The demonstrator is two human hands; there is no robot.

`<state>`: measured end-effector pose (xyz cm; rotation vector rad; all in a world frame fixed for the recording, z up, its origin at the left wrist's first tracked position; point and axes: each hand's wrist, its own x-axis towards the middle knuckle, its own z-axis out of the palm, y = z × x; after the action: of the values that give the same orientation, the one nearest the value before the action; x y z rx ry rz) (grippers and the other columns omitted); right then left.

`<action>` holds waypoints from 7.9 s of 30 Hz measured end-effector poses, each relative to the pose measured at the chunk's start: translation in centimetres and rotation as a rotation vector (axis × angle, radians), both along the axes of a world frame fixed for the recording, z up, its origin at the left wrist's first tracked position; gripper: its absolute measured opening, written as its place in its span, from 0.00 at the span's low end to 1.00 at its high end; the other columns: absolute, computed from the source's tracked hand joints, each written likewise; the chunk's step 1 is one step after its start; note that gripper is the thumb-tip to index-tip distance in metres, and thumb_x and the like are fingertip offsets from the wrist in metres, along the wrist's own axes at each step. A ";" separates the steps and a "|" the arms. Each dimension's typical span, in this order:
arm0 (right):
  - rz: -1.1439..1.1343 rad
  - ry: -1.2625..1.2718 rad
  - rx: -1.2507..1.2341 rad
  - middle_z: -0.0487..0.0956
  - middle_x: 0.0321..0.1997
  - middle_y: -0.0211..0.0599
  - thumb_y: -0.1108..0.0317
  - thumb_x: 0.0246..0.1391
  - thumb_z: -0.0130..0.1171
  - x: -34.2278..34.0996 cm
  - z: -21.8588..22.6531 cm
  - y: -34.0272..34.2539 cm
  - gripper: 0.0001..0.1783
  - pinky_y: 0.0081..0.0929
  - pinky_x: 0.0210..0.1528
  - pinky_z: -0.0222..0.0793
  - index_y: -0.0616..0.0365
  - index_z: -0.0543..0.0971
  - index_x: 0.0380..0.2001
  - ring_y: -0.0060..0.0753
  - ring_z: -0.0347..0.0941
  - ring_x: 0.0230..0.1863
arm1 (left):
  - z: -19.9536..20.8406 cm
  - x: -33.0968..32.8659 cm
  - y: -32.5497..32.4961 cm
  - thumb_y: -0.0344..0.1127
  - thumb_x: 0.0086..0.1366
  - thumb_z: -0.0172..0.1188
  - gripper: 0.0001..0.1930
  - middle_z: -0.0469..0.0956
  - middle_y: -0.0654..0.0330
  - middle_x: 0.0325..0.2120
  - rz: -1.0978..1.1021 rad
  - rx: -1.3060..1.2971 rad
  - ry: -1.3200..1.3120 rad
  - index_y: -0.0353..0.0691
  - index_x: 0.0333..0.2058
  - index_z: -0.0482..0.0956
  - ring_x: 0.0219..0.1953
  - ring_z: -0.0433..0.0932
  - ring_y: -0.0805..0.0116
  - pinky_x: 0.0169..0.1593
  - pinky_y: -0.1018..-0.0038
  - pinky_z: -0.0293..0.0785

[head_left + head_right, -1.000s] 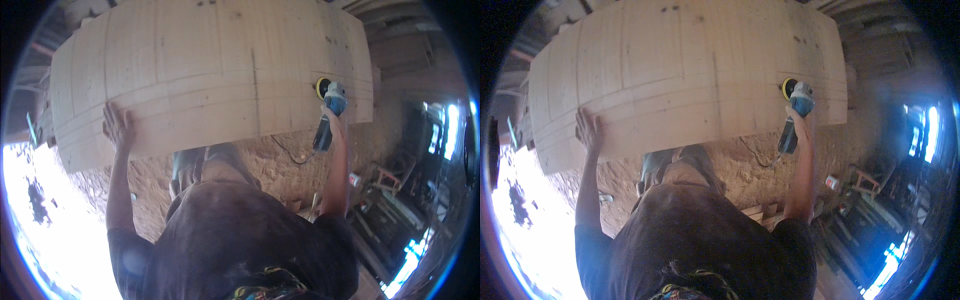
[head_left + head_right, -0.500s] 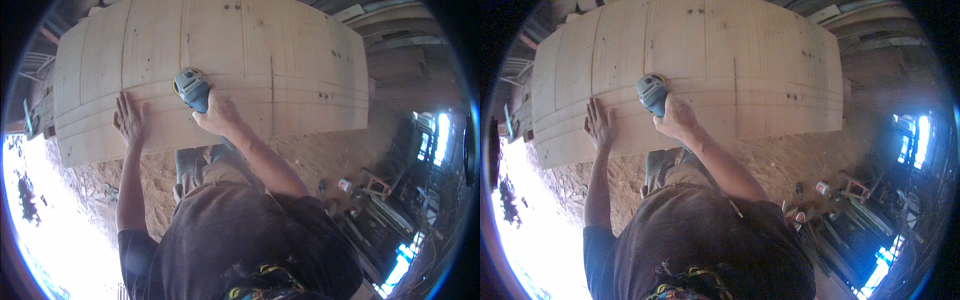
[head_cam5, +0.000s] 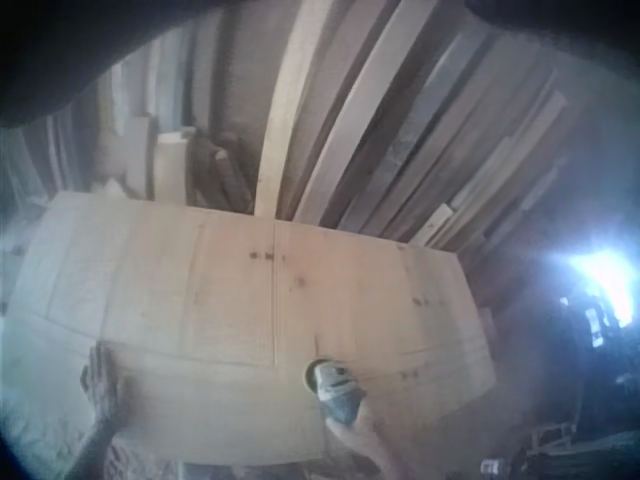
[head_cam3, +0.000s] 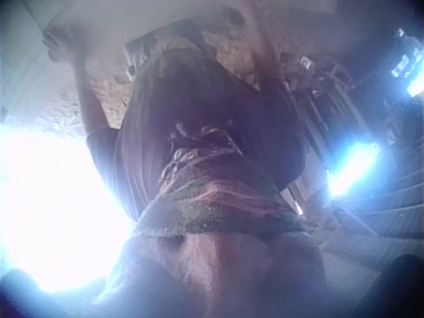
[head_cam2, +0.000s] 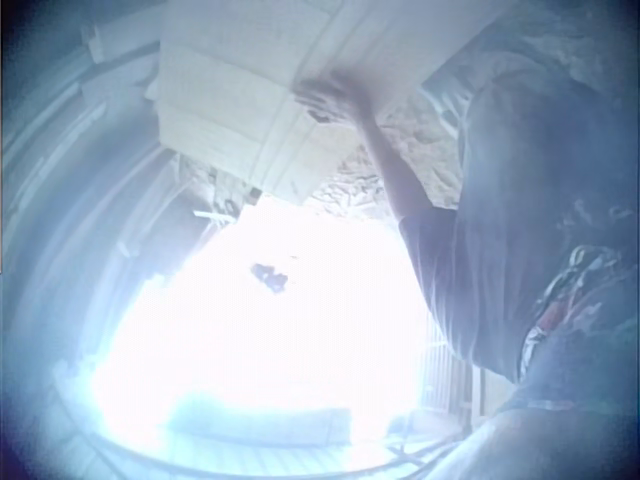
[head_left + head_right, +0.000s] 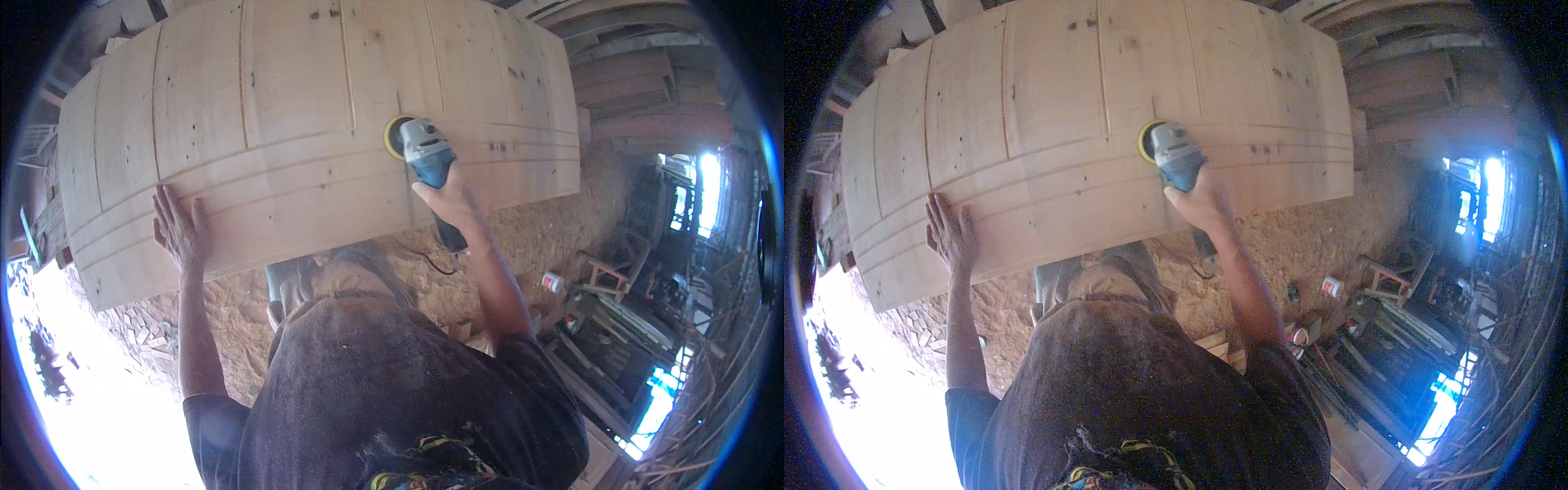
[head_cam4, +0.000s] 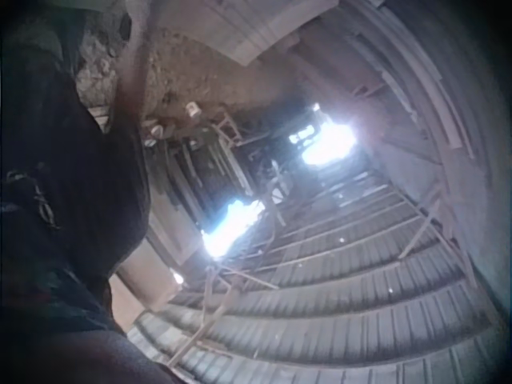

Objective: The person uses an orbital sander to smooth the surface of a large wooden panel resting on a workbench. They move the sander across the panel in overlapping passes, occasionally repositioning the panel to access different areas.

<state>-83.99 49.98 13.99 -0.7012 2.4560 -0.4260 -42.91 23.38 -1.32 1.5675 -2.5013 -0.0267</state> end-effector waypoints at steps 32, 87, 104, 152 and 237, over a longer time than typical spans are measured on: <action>0.395 -0.137 -0.212 0.82 0.46 0.63 0.54 0.46 0.72 6.1 -3.1 -10.9 0.34 0.52 0.54 0.74 0.67 0.75 0.50 0.65 0.80 0.50 | -2.6 -0.3 -0.8 0.59 0.77 0.40 0.39 0.45 0.54 0.78 0.163 0.077 -0.064 0.40 0.76 0.46 0.79 0.42 0.56 0.75 0.52 0.38; 0.083 -0.268 -0.435 0.80 0.38 0.34 0.57 0.46 0.73 -7.2 -1.9 5.6 0.26 0.36 0.44 0.74 0.56 0.78 0.46 0.31 0.76 0.38 | -0.7 -12.7 10.5 0.62 0.76 0.42 0.42 0.47 0.52 0.78 0.190 0.050 -0.010 0.39 0.76 0.48 0.79 0.45 0.55 0.73 0.50 0.42; -0.046 -0.021 -0.080 0.81 0.50 0.61 0.54 0.46 0.70 -13.4 -1.0 9.4 0.38 0.51 0.56 0.74 0.64 0.73 0.57 0.62 0.80 0.53 | 0.7 -13.8 10.8 0.61 0.76 0.40 0.40 0.46 0.52 0.78 0.176 0.078 -0.029 0.39 0.76 0.48 0.79 0.43 0.55 0.74 0.50 0.41; 0.193 -0.033 -0.048 0.81 0.49 0.67 0.55 0.45 0.71 9.6 -0.6 -1.9 0.39 0.53 0.58 0.73 0.70 0.72 0.56 0.67 0.78 0.54 | -11.5 16.5 32.8 0.49 0.71 0.59 0.22 0.82 0.61 0.38 0.909 1.479 0.773 0.35 0.50 0.80 0.34 0.80 0.70 0.36 0.73 0.77; -0.367 -0.105 -0.148 0.83 0.37 0.40 0.54 0.49 0.73 5.0 1.2 17.3 0.29 0.36 0.44 0.76 0.63 0.79 0.48 0.35 0.81 0.38 | -9.8 15.7 27.5 0.46 0.72 0.60 0.23 0.81 0.58 0.55 0.925 1.443 0.997 0.39 0.59 0.76 0.52 0.81 0.64 0.51 0.64 0.79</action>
<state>-78.95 67.30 15.20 -0.2717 2.4702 -0.7699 -27.23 50.85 -11.14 2.0022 -0.6250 -2.0959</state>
